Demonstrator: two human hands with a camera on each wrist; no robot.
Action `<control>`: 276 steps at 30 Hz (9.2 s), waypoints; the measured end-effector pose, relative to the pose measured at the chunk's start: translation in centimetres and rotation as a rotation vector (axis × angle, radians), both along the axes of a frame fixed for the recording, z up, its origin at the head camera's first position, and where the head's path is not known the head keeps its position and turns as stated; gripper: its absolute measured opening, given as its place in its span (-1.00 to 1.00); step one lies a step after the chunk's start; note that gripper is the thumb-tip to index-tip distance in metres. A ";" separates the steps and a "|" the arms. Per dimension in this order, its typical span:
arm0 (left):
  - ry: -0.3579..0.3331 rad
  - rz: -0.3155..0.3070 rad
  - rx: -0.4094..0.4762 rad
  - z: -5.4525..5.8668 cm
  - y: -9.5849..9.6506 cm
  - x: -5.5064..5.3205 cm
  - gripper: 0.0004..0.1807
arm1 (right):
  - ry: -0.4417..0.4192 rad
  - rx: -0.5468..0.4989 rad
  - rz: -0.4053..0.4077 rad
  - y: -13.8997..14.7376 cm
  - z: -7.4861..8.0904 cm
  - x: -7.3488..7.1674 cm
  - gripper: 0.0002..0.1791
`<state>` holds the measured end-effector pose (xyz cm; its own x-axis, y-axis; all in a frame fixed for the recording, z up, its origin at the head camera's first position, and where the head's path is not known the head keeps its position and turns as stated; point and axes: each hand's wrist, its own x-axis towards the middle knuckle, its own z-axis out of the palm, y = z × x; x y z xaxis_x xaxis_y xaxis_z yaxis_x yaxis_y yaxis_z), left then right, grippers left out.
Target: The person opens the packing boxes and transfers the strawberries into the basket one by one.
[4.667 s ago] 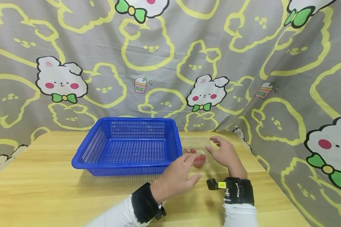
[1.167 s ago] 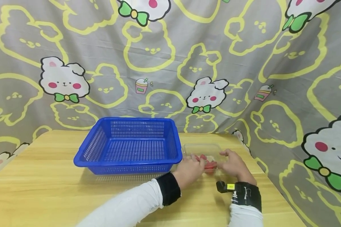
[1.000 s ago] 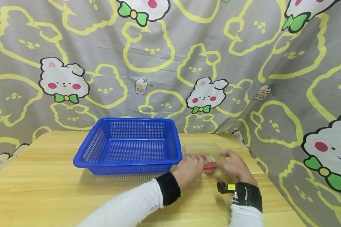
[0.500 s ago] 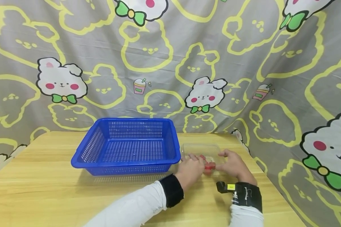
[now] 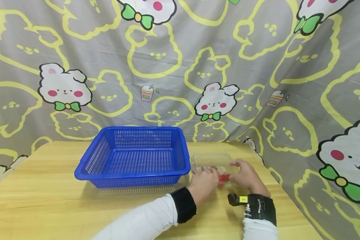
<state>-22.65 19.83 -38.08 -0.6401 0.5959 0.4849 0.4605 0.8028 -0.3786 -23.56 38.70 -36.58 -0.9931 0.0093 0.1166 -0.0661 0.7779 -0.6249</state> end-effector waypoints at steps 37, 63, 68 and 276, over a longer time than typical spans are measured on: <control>-0.075 0.015 0.303 3.3 -1.4 -1.6 -0.47 | 0.180 -0.081 -0.056 0.8 0.5 0.0 -0.37; -0.355 0.031 0.289 4.2 -2.7 -1.4 -0.18 | 0.171 -0.394 -0.034 -1.5 1.0 -2.3 -0.18; -0.357 -0.043 0.348 4.7 -3.6 -1.1 -0.40 | 0.201 -0.366 -0.047 -1.9 0.9 -2.5 -0.31; -1.079 0.146 0.999 5.2 -37.8 -6.0 -0.38 | -0.100 0.192 0.051 -8.4 -0.4 -5.2 -0.75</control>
<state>-28.63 -18.00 -32.87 -0.9735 0.2088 -0.0928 0.0473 0.5815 0.8121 -28.72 30.27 -36.95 -0.9984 -0.0545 0.0118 -0.0536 0.8803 -0.4715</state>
